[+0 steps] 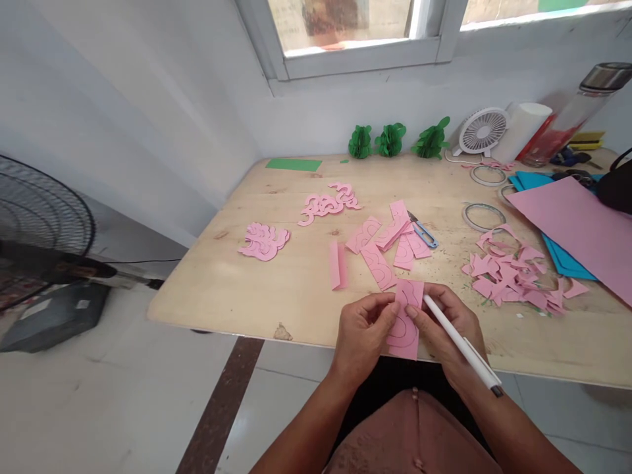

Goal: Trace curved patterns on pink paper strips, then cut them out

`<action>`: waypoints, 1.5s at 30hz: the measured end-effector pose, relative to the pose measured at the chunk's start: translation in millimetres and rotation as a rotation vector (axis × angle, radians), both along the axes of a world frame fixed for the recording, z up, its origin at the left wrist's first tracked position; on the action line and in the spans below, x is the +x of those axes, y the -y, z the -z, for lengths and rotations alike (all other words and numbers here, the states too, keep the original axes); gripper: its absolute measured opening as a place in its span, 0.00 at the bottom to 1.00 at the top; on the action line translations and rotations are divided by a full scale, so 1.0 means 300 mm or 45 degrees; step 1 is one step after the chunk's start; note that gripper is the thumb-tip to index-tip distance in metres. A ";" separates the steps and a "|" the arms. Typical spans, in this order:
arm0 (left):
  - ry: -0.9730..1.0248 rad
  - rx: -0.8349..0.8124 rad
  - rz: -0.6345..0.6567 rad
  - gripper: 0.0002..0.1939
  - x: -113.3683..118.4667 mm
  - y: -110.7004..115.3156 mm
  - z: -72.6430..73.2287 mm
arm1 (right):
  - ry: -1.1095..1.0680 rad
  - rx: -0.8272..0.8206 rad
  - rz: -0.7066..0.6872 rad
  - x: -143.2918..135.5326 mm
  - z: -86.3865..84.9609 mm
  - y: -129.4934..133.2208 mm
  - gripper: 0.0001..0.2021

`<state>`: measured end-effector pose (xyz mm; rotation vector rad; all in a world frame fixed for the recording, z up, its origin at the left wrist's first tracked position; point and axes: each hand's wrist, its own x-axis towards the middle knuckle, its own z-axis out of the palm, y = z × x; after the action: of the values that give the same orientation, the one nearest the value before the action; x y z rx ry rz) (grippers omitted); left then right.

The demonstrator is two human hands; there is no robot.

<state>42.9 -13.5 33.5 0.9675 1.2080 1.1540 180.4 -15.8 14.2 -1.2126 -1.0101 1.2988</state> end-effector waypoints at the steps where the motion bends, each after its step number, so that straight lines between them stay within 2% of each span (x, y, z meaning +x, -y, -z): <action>1: 0.019 0.000 0.012 0.13 0.000 0.002 0.001 | 0.003 0.002 -0.005 0.000 -0.003 0.002 0.17; 8: 0.114 -0.035 0.019 0.15 0.000 0.016 0.016 | -0.043 -0.013 0.004 -0.001 -0.013 0.009 0.20; 15: 0.136 -0.044 0.046 0.16 0.010 0.030 0.009 | -0.040 -0.005 0.108 -0.001 -0.008 -0.005 0.19; 29: 0.082 0.028 0.103 0.15 0.015 0.049 0.002 | -0.035 -0.025 0.172 -0.007 -0.025 0.000 0.19; 39: 0.182 -0.086 0.073 0.21 0.015 0.046 -0.003 | 0.000 -0.006 0.201 -0.009 -0.029 0.001 0.19; 45: 0.149 -0.094 0.082 0.20 0.005 0.045 -0.018 | 0.025 0.008 0.229 -0.005 -0.025 -0.005 0.19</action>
<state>44.4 -27.0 39.1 0.8654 1.1103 1.0931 178.8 -14.2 21.5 -1.2832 -0.8966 1.1444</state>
